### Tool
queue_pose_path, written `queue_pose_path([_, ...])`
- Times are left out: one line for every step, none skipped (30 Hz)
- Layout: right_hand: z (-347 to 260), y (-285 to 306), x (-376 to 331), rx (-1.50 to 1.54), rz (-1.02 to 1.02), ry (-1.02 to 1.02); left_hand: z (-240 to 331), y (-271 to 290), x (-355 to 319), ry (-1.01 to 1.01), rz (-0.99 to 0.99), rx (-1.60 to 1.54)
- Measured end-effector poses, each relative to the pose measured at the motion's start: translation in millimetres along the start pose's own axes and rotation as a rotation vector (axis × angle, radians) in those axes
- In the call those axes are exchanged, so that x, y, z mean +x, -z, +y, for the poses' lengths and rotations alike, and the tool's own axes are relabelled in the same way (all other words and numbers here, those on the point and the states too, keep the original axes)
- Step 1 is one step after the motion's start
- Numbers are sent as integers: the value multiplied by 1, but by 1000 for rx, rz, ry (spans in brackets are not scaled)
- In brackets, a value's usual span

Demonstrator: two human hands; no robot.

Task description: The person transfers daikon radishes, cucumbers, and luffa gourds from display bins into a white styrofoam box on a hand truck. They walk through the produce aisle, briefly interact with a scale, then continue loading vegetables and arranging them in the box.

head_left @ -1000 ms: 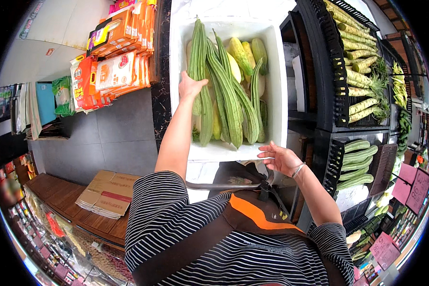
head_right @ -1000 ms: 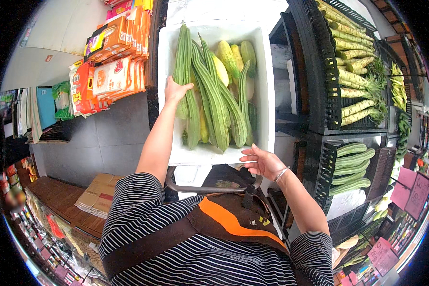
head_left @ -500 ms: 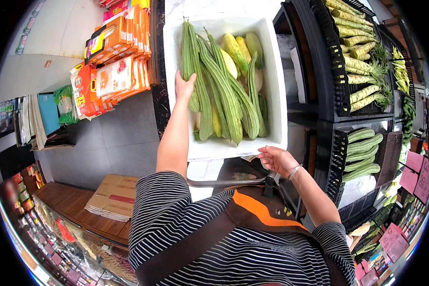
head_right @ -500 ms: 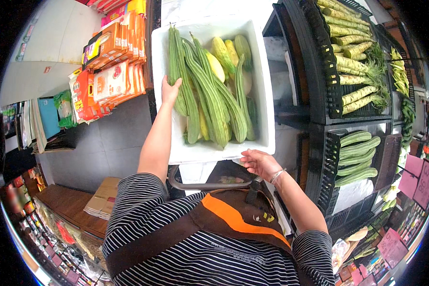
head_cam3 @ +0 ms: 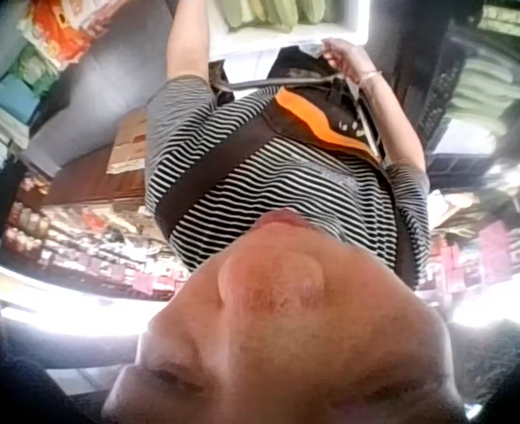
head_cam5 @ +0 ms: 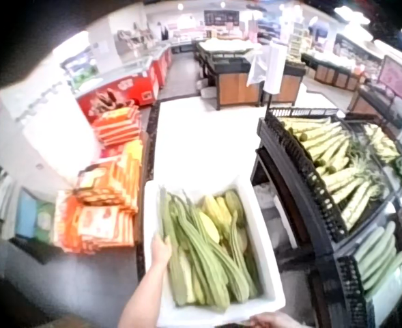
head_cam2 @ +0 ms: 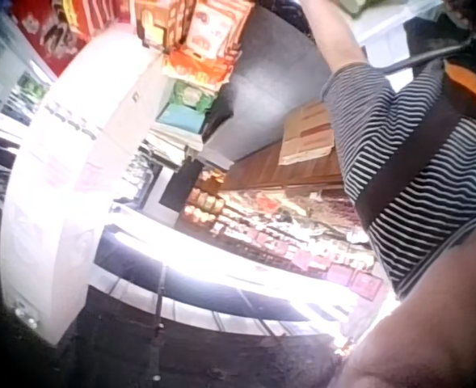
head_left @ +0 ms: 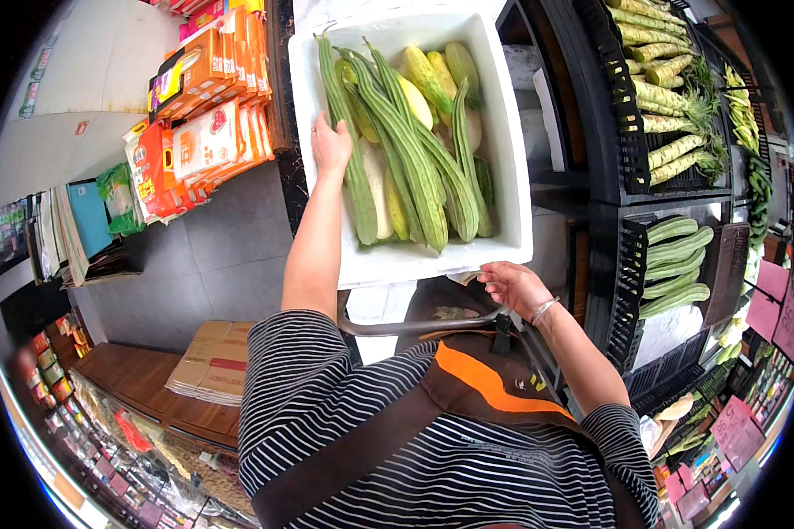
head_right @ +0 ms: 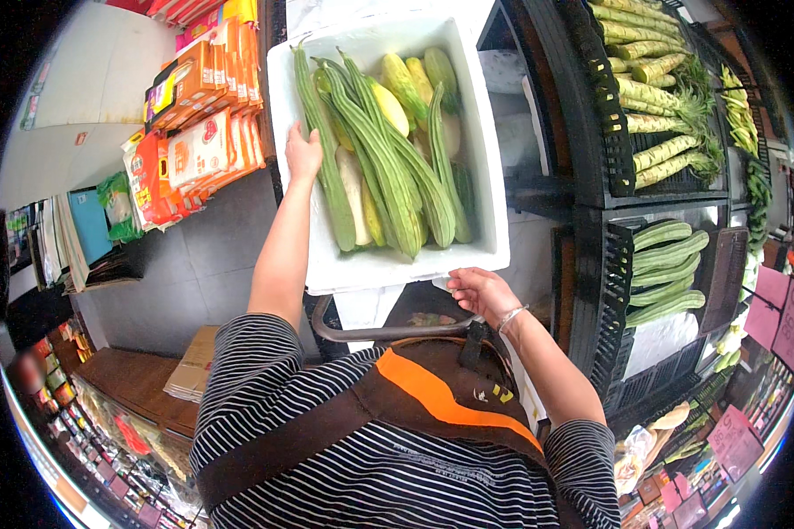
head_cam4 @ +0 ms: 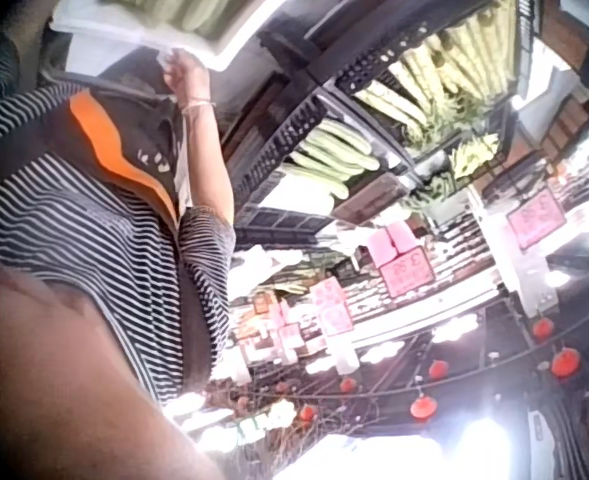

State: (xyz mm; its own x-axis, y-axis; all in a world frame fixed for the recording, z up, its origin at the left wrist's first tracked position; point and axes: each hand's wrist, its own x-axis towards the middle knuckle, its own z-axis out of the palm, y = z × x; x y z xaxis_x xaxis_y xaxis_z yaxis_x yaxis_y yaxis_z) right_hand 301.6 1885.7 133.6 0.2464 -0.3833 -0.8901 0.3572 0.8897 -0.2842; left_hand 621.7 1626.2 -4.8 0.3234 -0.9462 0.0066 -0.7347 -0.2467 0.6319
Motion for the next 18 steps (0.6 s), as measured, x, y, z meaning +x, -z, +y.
queue_pose_path([1,0,0,1,2,5,0,0,5,12,3,-8])
queue_pose_path([2,1,0,3,5,10,-1,1,9,23,6,-15])
queue_pose_path([2,1,-1,4,7,16,-2,3,14,23,-16,-41])
queue_pose_path([3,1,-2,11,17,20,0,6,18,14,-21,-47])
queue_pose_path([4,1,-3,18,26,25,2,8,21,4,-25,-54])
queue_pose_path([5,1,-5,24,36,29,4,11,23,-5,-29,-60])
queue_pose_path([6,2,-6,30,44,33,8,14,25,-9,-15,-74])
queue_pose_path([7,5,-8,36,53,37,11,18,24,17,-48,-110])
queue_pose_path([8,7,-10,42,61,40,14,23,24,43,-81,-146])
queue_pose_path([9,10,-14,30,65,57,18,27,24,69,-114,-181])
queue_pose_path([8,13,-19,18,69,74,17,29,23,49,-117,-244])
queue_pose_path([8,15,-25,7,73,91,18,32,22,43,-131,-259])
queue_pose_path([1,12,-37,2,104,107,24,38,17,37,-148,-274])
queue_pose_path([-1,20,-45,5,107,147,29,42,12,31,-167,-294])
queue_pose_path([-4,26,-57,-2,140,202,36,47,8,49,-197,-367])
queue_pose_path([-9,33,-69,-11,171,257,42,51,3,70,-224,-420])
queue_pose_path([-10,48,-78,3,205,325,46,55,0,64,-236,-463])
queue_pose_path([-11,68,-88,17,240,392,51,58,-5,59,-248,-507])
